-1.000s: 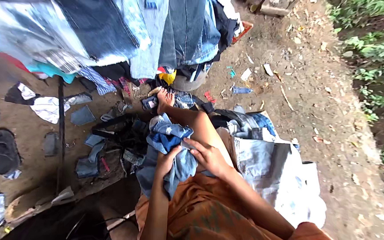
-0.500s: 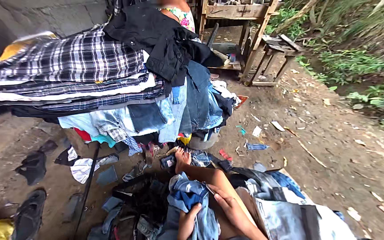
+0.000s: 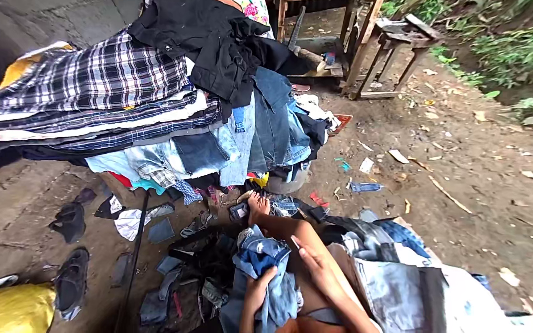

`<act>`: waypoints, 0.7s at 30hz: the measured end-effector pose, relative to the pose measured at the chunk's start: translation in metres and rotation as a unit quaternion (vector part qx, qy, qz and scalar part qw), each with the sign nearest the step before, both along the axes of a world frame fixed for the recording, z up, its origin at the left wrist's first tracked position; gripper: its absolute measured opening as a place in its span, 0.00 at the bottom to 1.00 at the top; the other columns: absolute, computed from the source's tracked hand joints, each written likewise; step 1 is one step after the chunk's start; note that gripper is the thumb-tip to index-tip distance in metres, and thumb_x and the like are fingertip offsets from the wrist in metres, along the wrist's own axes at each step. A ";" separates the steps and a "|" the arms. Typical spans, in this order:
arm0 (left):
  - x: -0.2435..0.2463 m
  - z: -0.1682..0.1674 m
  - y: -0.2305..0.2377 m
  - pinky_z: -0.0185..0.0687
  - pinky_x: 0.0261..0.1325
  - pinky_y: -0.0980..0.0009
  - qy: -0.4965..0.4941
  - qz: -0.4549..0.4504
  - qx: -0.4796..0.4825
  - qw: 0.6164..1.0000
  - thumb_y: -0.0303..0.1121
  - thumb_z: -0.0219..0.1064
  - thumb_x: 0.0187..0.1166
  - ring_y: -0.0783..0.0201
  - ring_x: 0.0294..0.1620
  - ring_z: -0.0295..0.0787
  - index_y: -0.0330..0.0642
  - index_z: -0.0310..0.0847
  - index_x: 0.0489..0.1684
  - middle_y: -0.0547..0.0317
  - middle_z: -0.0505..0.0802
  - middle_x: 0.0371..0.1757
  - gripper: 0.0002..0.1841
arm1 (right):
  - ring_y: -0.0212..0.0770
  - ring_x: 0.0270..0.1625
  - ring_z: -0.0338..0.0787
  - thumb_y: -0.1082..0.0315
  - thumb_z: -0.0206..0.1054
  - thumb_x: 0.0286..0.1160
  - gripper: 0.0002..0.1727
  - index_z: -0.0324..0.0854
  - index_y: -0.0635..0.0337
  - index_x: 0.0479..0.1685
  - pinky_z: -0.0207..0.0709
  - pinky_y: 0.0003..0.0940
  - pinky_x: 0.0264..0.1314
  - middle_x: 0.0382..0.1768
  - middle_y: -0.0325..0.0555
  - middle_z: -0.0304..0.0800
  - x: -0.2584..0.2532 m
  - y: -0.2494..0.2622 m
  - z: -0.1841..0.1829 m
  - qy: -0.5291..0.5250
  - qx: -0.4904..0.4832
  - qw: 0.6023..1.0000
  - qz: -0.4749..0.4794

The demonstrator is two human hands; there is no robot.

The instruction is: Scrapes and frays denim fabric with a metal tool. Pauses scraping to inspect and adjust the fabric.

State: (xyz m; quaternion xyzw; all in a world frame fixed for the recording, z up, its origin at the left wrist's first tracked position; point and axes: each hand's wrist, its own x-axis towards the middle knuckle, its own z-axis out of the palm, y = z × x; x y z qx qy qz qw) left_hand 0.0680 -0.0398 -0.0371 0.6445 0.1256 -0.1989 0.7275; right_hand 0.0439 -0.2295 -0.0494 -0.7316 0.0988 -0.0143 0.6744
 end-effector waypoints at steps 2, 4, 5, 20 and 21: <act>0.000 0.004 -0.004 0.81 0.69 0.69 0.003 -0.011 0.035 0.999 0.22 0.74 0.72 0.68 0.59 0.88 0.23 0.76 0.64 0.45 0.92 0.56 0.22 | 0.21 0.31 0.76 0.63 0.48 0.92 0.24 0.76 0.57 0.80 0.69 0.20 0.31 0.40 0.33 0.87 0.000 -0.006 0.011 0.074 0.118 0.989 -0.052; 0.000 0.004 -0.012 0.81 0.69 0.69 0.005 -0.006 0.052 0.999 0.21 0.76 0.69 0.67 0.59 0.88 0.23 0.78 0.63 0.45 0.92 0.55 0.23 | 0.27 0.13 0.61 0.61 0.43 0.93 0.25 0.70 0.55 0.84 0.55 0.24 0.14 0.17 0.31 0.66 -0.005 -0.011 0.015 0.109 0.189 0.975 -0.046; 0.000 0.002 -0.016 0.81 0.69 0.69 0.005 -0.002 0.051 0.999 0.20 0.76 0.69 0.68 0.59 0.88 0.23 0.77 0.63 0.45 0.92 0.55 0.23 | 0.26 0.14 0.61 0.60 0.44 0.92 0.26 0.68 0.57 0.83 0.57 0.23 0.14 0.19 0.31 0.67 -0.008 -0.013 0.016 0.104 0.175 0.978 -0.039; -0.004 0.002 -0.012 0.85 0.64 0.75 -0.052 0.020 -0.061 0.997 0.16 0.71 0.69 0.76 0.52 0.90 0.24 0.76 0.58 0.58 0.93 0.46 0.18 | 0.35 0.57 0.90 0.59 0.50 0.92 0.27 0.69 0.62 0.83 0.83 0.38 0.61 0.66 0.52 0.88 -0.014 0.015 0.021 0.015 -0.122 0.988 0.096; -0.004 0.003 -0.012 0.85 0.64 0.75 -0.046 0.021 -0.066 0.997 0.16 0.71 0.68 0.77 0.51 0.90 0.24 0.76 0.57 0.59 0.93 0.46 0.18 | 0.27 0.53 0.86 0.63 0.47 0.91 0.26 0.68 0.67 0.81 0.80 0.27 0.57 0.66 0.50 0.85 -0.014 0.016 0.022 0.017 -0.053 0.996 0.071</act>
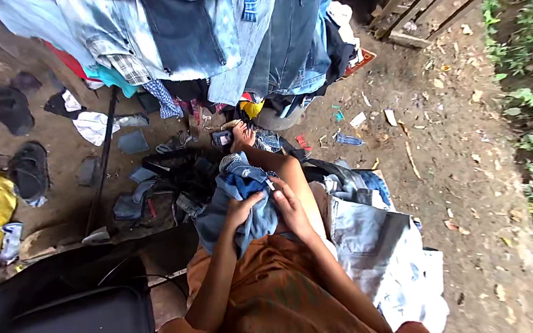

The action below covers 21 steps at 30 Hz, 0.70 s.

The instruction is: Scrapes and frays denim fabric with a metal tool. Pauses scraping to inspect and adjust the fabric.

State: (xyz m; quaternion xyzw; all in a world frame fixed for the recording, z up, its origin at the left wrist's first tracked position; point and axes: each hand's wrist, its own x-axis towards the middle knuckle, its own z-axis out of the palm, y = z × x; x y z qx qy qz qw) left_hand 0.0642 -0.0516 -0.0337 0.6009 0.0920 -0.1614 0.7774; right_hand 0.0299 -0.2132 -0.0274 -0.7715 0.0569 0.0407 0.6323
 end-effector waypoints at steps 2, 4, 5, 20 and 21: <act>0.000 0.002 0.003 0.85 0.64 0.76 0.009 0.002 -0.014 1.000 0.15 0.70 0.69 0.77 0.51 0.90 0.25 0.75 0.58 0.60 0.93 0.46 0.19 | 0.20 0.36 0.77 0.64 0.46 0.90 0.26 0.66 0.71 0.79 0.73 0.18 0.38 0.54 0.44 0.83 0.000 0.000 0.006 0.016 0.061 0.997 -0.053; 0.001 0.002 0.005 0.85 0.63 0.75 0.018 0.007 -0.029 0.999 0.15 0.70 0.69 0.76 0.50 0.90 0.25 0.75 0.58 0.59 0.93 0.46 0.18 | 0.21 0.43 0.82 0.62 0.51 0.88 0.27 0.64 0.73 0.79 0.78 0.19 0.49 0.59 0.49 0.85 -0.008 -0.004 0.013 0.036 0.030 0.999 -0.017; 0.001 0.002 0.006 0.86 0.63 0.75 0.021 0.011 -0.036 0.999 0.15 0.70 0.68 0.76 0.50 0.90 0.25 0.75 0.57 0.59 0.93 0.45 0.18 | 0.22 0.42 0.85 0.60 0.55 0.87 0.28 0.66 0.73 0.77 0.80 0.22 0.48 0.52 0.47 0.88 -0.013 -0.004 0.013 0.038 0.004 0.999 0.002; -0.004 0.001 0.005 0.86 0.64 0.75 0.005 -0.063 -0.071 0.995 0.16 0.71 0.68 0.76 0.51 0.91 0.28 0.77 0.56 0.61 0.94 0.45 0.17 | 0.28 0.42 0.93 0.54 0.65 0.82 0.25 0.79 0.72 0.60 0.88 0.32 0.50 0.37 0.42 0.94 0.012 0.007 -0.012 -0.115 -0.123 0.985 0.026; -0.004 0.002 0.005 0.86 0.64 0.75 0.007 -0.057 -0.074 0.996 0.15 0.70 0.68 0.76 0.50 0.91 0.28 0.77 0.55 0.62 0.94 0.45 0.17 | 0.24 0.41 0.91 0.56 0.66 0.81 0.23 0.79 0.71 0.58 0.87 0.28 0.49 0.36 0.39 0.93 0.015 0.008 -0.012 -0.119 -0.083 0.989 0.020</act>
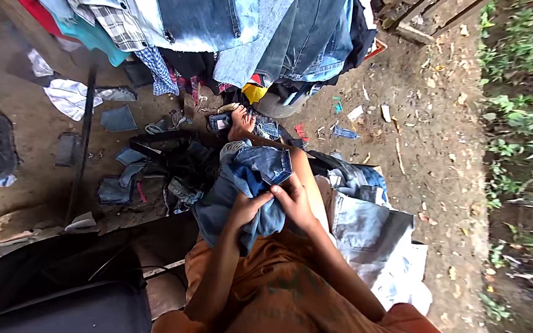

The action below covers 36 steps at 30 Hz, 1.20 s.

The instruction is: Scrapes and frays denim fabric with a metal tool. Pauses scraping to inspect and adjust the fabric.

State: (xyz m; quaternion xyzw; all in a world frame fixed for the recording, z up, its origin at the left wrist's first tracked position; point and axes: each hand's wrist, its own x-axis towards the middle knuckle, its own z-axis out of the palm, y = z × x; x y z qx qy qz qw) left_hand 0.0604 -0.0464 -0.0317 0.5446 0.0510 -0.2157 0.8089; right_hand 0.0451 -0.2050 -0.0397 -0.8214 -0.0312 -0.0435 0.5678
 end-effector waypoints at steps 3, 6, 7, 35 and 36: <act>0.001 0.001 0.005 0.86 0.62 0.75 0.012 0.003 0.000 1.000 0.16 0.70 0.68 0.76 0.49 0.91 0.30 0.79 0.52 0.63 0.94 0.43 0.15 | 0.16 0.26 0.77 0.66 0.57 0.83 0.09 0.80 0.61 0.46 0.73 0.15 0.33 0.25 0.25 0.81 0.006 0.002 0.013 0.120 0.174 0.978 0.004; 0.002 0.001 0.009 0.87 0.62 0.75 0.028 -0.006 0.000 1.000 0.16 0.70 0.69 0.75 0.48 0.92 0.31 0.79 0.52 0.63 0.94 0.42 0.14 | 0.18 0.12 0.63 0.55 0.36 0.94 0.19 0.69 0.52 0.39 0.55 0.12 0.13 0.15 0.27 0.71 0.016 -0.004 0.035 0.356 0.321 0.878 0.009; 0.002 0.001 0.009 0.87 0.62 0.74 0.030 -0.008 -0.002 1.000 0.16 0.70 0.69 0.75 0.48 0.92 0.32 0.80 0.52 0.63 0.94 0.42 0.14 | 0.19 0.11 0.63 0.51 0.34 0.95 0.22 0.69 0.51 0.38 0.56 0.12 0.12 0.15 0.28 0.71 0.018 -0.009 0.037 0.399 0.356 0.845 0.014; 0.009 0.013 0.008 0.87 0.56 0.75 0.096 -0.044 0.037 0.994 0.18 0.68 0.73 0.76 0.42 0.91 0.35 0.80 0.48 0.64 0.94 0.37 0.09 | 0.19 0.18 0.68 0.63 0.43 0.90 0.24 0.73 0.66 0.74 0.64 0.15 0.20 0.22 0.26 0.76 -0.027 -0.018 0.032 0.233 0.236 0.942 -0.040; 0.009 0.013 0.009 0.87 0.56 0.75 0.094 -0.043 0.034 0.994 0.18 0.68 0.73 0.77 0.42 0.91 0.35 0.80 0.47 0.65 0.94 0.36 0.09 | 0.19 0.17 0.67 0.62 0.42 0.90 0.25 0.70 0.66 0.77 0.63 0.16 0.19 0.21 0.26 0.73 -0.029 -0.020 0.034 0.239 0.245 0.939 -0.042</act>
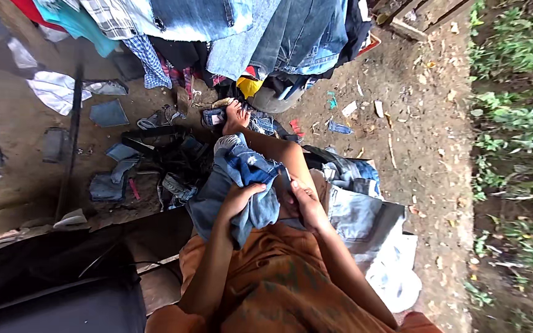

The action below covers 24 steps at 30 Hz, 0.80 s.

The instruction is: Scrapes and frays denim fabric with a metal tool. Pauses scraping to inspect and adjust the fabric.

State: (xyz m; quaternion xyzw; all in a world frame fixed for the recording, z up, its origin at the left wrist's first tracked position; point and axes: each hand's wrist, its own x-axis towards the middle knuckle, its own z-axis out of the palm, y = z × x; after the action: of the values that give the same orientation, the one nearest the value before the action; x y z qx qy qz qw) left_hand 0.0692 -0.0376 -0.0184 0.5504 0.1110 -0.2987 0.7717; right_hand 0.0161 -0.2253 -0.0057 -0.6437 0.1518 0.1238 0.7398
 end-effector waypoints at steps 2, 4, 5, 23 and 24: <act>0.000 0.000 0.003 0.87 0.56 0.75 0.002 -0.004 -0.006 1.000 0.18 0.67 0.75 0.77 0.42 0.91 0.35 0.80 0.47 0.65 0.94 0.36 0.08 | 0.16 0.30 0.75 0.66 0.46 0.88 0.24 0.71 0.69 0.77 0.71 0.14 0.34 0.38 0.29 0.83 -0.004 -0.004 0.003 -0.061 -0.096 0.993 0.024; 0.000 0.000 0.006 0.87 0.56 0.76 0.007 -0.011 -0.012 1.000 0.18 0.66 0.76 0.77 0.42 0.91 0.35 0.80 0.46 0.65 0.93 0.36 0.07 | 0.25 0.56 0.87 0.61 0.51 0.90 0.26 0.73 0.65 0.80 0.79 0.26 0.62 0.66 0.47 0.87 -0.009 -0.012 0.005 -0.120 -0.256 0.953 0.112; 0.000 0.000 0.006 0.87 0.55 0.76 0.006 -0.014 -0.016 1.000 0.18 0.65 0.75 0.77 0.41 0.91 0.36 0.80 0.46 0.66 0.93 0.35 0.07 | 0.37 0.53 0.90 0.54 0.53 0.90 0.28 0.73 0.61 0.81 0.83 0.40 0.59 0.60 0.53 0.90 -0.010 -0.013 0.005 -0.139 -0.335 0.922 0.139; -0.006 0.000 -0.007 0.86 0.59 0.77 -0.026 0.027 0.040 0.998 0.20 0.72 0.72 0.77 0.47 0.90 0.29 0.79 0.55 0.60 0.94 0.42 0.15 | 0.16 0.29 0.73 0.64 0.49 0.88 0.25 0.73 0.66 0.78 0.69 0.15 0.33 0.38 0.26 0.84 0.002 -0.023 0.015 -0.079 -0.116 0.989 0.056; -0.007 -0.002 -0.010 0.86 0.60 0.76 -0.036 0.030 0.045 0.998 0.20 0.73 0.71 0.77 0.48 0.90 0.28 0.79 0.57 0.59 0.93 0.44 0.17 | 0.16 0.42 0.80 0.63 0.51 0.88 0.24 0.76 0.64 0.77 0.74 0.18 0.47 0.56 0.32 0.89 0.002 -0.023 0.018 -0.101 -0.190 0.971 0.099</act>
State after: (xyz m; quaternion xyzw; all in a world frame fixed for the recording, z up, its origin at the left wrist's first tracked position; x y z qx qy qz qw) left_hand 0.0624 -0.0473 -0.0200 0.5915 0.1135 -0.2500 0.7581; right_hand 0.0179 -0.2480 0.0127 -0.7937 0.0326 0.1000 0.5992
